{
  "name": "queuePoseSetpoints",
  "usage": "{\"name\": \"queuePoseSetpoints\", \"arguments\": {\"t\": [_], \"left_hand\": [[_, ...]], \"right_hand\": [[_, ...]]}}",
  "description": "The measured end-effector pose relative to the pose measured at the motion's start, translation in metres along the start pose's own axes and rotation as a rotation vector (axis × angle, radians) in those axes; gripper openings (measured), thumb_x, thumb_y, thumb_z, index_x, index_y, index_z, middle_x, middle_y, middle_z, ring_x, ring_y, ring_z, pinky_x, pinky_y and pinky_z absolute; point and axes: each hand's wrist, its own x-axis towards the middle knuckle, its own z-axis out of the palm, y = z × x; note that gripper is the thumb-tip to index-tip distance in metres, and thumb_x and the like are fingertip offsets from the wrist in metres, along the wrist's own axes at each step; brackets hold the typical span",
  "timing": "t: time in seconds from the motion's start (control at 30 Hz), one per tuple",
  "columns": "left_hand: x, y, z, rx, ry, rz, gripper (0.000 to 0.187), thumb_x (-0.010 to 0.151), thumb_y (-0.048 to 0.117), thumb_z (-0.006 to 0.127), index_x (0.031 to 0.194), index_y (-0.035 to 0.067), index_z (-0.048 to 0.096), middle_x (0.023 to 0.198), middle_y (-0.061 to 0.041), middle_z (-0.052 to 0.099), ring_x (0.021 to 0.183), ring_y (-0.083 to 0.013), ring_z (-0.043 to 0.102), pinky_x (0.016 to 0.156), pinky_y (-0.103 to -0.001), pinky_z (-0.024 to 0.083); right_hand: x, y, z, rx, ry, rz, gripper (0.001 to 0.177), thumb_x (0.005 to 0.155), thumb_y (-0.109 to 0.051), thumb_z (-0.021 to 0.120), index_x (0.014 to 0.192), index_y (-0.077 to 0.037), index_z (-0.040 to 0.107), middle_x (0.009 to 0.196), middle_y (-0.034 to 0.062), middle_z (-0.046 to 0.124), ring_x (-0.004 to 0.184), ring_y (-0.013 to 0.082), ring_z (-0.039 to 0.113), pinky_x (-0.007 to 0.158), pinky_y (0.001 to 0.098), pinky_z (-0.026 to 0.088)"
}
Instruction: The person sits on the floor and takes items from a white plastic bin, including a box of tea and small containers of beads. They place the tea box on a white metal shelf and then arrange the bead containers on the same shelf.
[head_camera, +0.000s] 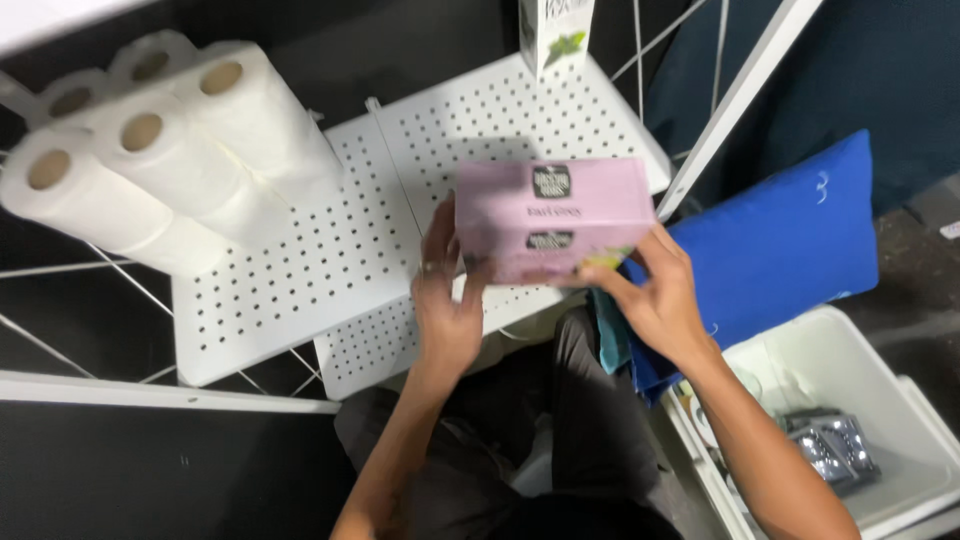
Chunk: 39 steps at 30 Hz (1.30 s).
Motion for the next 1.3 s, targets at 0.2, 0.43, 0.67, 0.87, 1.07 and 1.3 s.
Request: {"name": "queuePoseSetpoints", "arguments": {"t": [0.2, 0.43, 0.67, 0.87, 1.07, 1.3], "left_hand": [[0.043, -0.017, 0.003, 0.092, 0.038, -0.262, 0.075, 0.116, 0.016, 0.065, 0.182, 0.013, 0.03, 0.153, -0.023, 0.047, 0.15, -0.051, 0.051, 0.123, -0.069, 0.053], [0.052, -0.042, 0.021, 0.023, 0.094, -0.26, 0.07, 0.112, 0.016, 0.067, 0.173, 0.003, 0.035, 0.149, -0.027, 0.049, 0.151, -0.0574, 0.052, 0.123, -0.069, 0.052], [0.081, -0.087, 0.02, 0.249, 0.035, -0.251, 0.081, 0.117, 0.033, 0.062, 0.179, 0.0, 0.021, 0.164, -0.034, 0.042, 0.158, -0.059, 0.045, 0.129, -0.067, 0.047], [0.119, -0.111, 0.023, 0.37, 0.099, -0.164, 0.085, 0.112, 0.017, 0.073, 0.181, 0.003, 0.025, 0.144, -0.03, 0.052, 0.145, -0.0563, 0.058, 0.122, -0.066, 0.052], [0.146, -0.13, 0.026, 0.455, 0.149, -0.134, 0.085, 0.108, 0.014, 0.075, 0.178, -0.005, 0.032, 0.136, -0.026, 0.049, 0.14, -0.0549, 0.058, 0.131, -0.061, 0.039], [0.155, -0.15, 0.035, 0.42, 0.186, -0.022, 0.094, 0.107, 0.019, 0.064, 0.184, 0.009, 0.012, 0.15, -0.021, 0.053, 0.144, -0.0381, 0.046, 0.12, -0.054, 0.052]], "right_hand": [[0.052, 0.033, 0.04, 0.017, 0.052, 0.01, 0.048, 0.105, -0.007, 0.084, 0.147, 0.012, 0.068, 0.14, 0.0313, 0.073, 0.131, 0.0565, 0.07, 0.105, 0.0638, 0.059], [0.077, 0.078, 0.075, -0.038, 0.134, 0.137, 0.047, 0.105, 0.0, 0.083, 0.148, 0.01, 0.066, 0.124, 0.0259, 0.067, 0.116, 0.0466, 0.074, 0.088, 0.0535, 0.07], [0.124, 0.098, 0.1, 0.002, 0.095, 0.321, 0.029, 0.098, -0.013, 0.094, 0.112, -0.005, 0.069, 0.098, 0.0112, 0.075, 0.093, 0.0318, 0.08, 0.079, 0.0431, 0.069], [0.16, 0.111, 0.125, -0.07, 0.138, 0.325, 0.032, 0.1, -0.018, 0.093, 0.114, -0.009, 0.066, 0.094, 0.0111, 0.075, 0.086, 0.028, 0.079, 0.077, 0.0411, 0.065], [0.175, 0.119, 0.142, -0.119, 0.181, 0.309, 0.032, 0.104, -0.013, 0.088, 0.123, -0.01, 0.063, 0.101, 0.0104, 0.074, 0.087, 0.025, 0.078, 0.077, 0.0398, 0.066], [0.172, 0.119, 0.137, -0.039, 0.112, 0.212, 0.05, 0.1, -0.002, 0.084, 0.143, -0.012, 0.061, 0.12, 0.0041, 0.072, 0.077, 0.0132, 0.062, 0.073, 0.0342, 0.059]]}}
